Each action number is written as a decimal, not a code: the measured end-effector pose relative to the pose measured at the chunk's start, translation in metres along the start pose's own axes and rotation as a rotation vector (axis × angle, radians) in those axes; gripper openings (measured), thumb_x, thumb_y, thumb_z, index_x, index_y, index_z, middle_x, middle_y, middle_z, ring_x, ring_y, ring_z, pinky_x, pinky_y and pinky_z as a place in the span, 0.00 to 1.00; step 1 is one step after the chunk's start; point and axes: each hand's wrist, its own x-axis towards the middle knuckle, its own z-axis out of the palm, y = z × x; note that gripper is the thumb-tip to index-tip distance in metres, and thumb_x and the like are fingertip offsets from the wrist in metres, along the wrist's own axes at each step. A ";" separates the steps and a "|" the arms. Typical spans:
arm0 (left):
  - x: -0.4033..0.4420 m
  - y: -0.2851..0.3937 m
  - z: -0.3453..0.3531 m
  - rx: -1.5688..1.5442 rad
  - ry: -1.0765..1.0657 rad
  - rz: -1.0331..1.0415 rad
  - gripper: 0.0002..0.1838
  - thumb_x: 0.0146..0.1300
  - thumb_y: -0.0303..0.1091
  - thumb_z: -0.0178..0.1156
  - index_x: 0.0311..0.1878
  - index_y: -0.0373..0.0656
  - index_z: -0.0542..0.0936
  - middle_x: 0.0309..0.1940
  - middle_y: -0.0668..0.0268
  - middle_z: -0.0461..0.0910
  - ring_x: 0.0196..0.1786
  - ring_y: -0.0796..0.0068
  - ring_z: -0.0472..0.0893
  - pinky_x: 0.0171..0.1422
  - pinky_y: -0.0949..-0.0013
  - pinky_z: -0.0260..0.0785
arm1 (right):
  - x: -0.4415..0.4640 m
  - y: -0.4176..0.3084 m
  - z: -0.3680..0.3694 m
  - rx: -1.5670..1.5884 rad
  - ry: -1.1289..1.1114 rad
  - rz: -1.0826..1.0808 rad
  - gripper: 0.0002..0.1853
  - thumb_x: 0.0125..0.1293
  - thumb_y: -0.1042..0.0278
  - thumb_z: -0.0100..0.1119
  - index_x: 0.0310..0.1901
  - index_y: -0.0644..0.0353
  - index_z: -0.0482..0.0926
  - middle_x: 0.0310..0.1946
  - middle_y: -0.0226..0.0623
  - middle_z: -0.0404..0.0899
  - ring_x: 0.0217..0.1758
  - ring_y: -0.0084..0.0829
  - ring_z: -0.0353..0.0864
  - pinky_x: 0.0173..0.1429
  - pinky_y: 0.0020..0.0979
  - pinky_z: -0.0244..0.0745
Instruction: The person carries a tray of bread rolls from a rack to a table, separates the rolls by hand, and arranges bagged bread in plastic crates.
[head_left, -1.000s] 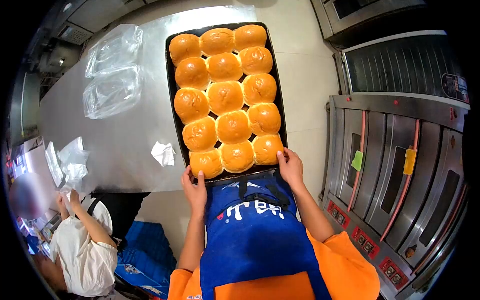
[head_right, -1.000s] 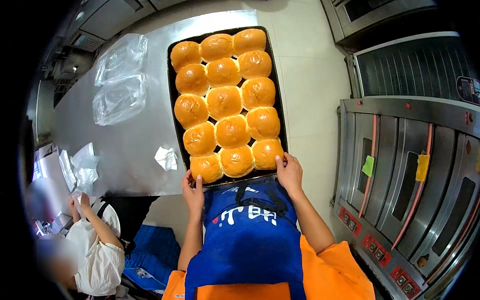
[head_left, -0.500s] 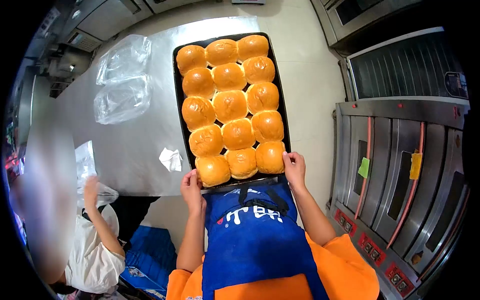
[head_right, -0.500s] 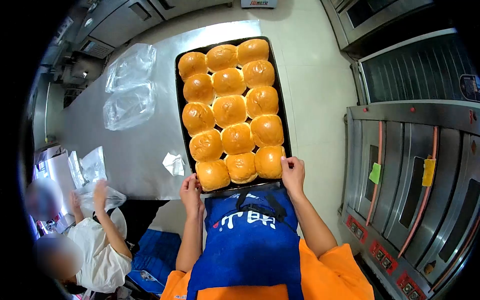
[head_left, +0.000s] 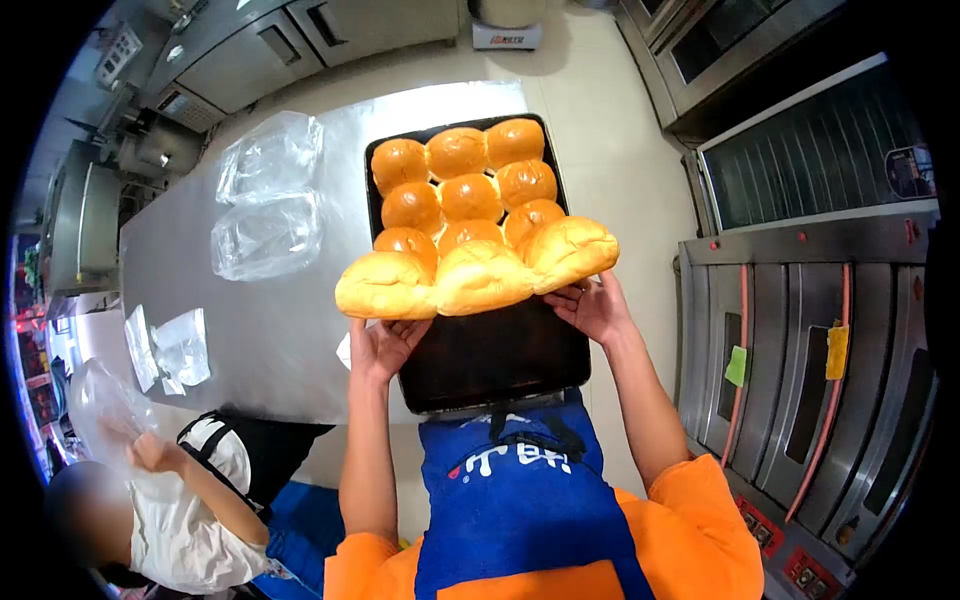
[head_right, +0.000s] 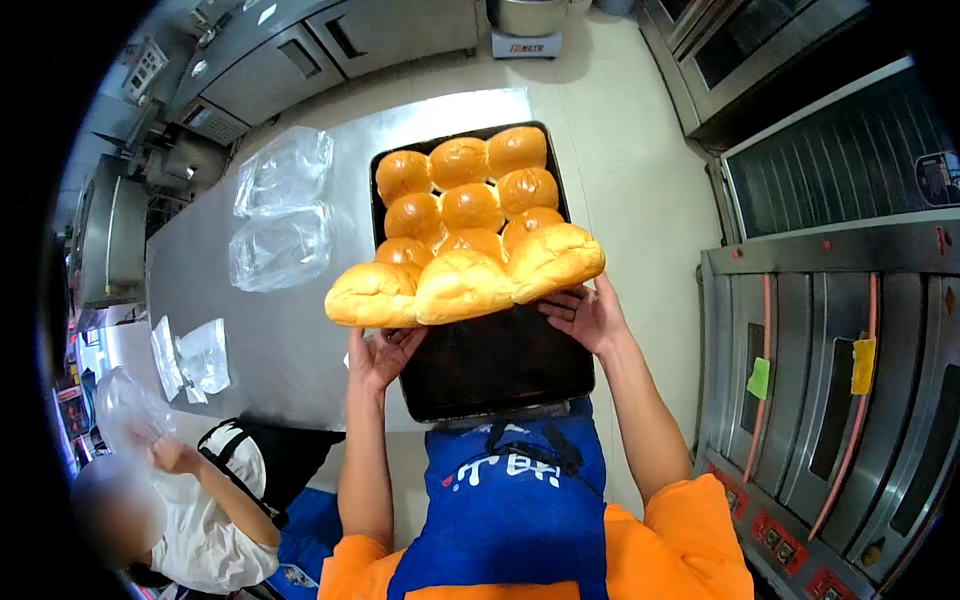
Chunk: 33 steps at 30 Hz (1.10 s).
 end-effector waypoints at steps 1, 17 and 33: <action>0.015 0.009 -0.009 0.048 -0.111 0.000 0.44 0.76 0.69 0.49 0.75 0.36 0.69 0.76 0.47 0.69 0.76 0.47 0.71 0.80 0.43 0.65 | 0.009 -0.004 0.004 0.039 -0.072 -0.029 0.45 0.78 0.24 0.37 0.73 0.61 0.71 0.70 0.50 0.76 0.72 0.43 0.78 0.74 0.46 0.74; 0.031 -0.009 -0.011 0.308 -0.171 0.579 0.50 0.73 0.79 0.41 0.60 0.33 0.80 0.56 0.57 0.86 0.58 0.65 0.86 0.65 0.59 0.78 | 0.041 -0.003 0.017 0.048 -0.041 -0.421 0.39 0.80 0.30 0.42 0.64 0.66 0.78 0.59 0.45 0.85 0.61 0.39 0.86 0.68 0.44 0.80; 0.034 0.036 -0.003 0.543 -0.278 0.095 0.34 0.74 0.45 0.64 0.73 0.32 0.69 0.68 0.52 0.78 0.68 0.59 0.81 0.73 0.55 0.75 | 0.006 -0.057 0.075 -0.831 -0.186 -0.532 0.34 0.74 0.58 0.68 0.74 0.67 0.70 0.62 0.38 0.78 0.40 0.20 0.77 0.47 0.24 0.75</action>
